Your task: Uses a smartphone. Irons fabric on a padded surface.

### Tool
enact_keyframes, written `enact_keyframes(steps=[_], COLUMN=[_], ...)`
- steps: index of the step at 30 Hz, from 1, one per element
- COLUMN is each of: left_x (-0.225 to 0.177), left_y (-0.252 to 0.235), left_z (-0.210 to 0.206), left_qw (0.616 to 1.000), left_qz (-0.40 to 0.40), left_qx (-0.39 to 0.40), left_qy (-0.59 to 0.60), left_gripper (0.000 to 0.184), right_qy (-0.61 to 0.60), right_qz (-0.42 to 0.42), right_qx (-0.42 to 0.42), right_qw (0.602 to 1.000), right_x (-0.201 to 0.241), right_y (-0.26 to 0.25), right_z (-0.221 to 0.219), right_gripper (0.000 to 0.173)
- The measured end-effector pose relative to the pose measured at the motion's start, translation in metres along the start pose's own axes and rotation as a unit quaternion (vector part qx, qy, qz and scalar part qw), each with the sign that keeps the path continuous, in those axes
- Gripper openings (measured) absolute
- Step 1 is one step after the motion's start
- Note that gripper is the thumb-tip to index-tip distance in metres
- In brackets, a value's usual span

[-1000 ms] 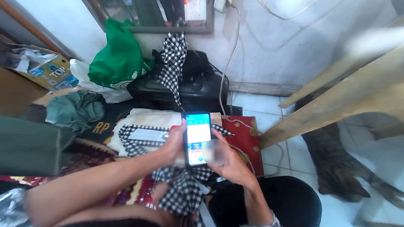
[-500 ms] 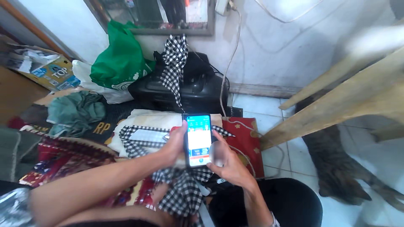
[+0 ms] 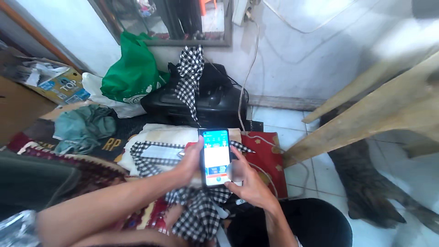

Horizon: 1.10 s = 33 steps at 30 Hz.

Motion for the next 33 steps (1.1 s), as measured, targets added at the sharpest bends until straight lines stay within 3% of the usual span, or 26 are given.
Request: enact_keyframes(steps=[33], left_x=[-0.0011], left_y=[0.0033], left_z=[0.0001], left_qw=[1.000], left_qz=[0.001], left_qx=[0.003], left_qy=[-0.004], left_gripper=[0.062], right_qy=[0.014], right_qz=[0.002], right_qx=[-0.007], right_qw=[1.000], right_x=[-0.0017], right_y=[-0.0005], right_z=[-0.0014], right_gripper=[0.097])
Point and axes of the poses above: each hand's wrist, its own y-axis away from the middle knuckle, its own z-axis out of the back of the hand, x = y × z, the point moved 8 cm from there along -y, towards the middle knuckle, and after that the axes turned 13 degrees about -x, right-handed, at the moved point
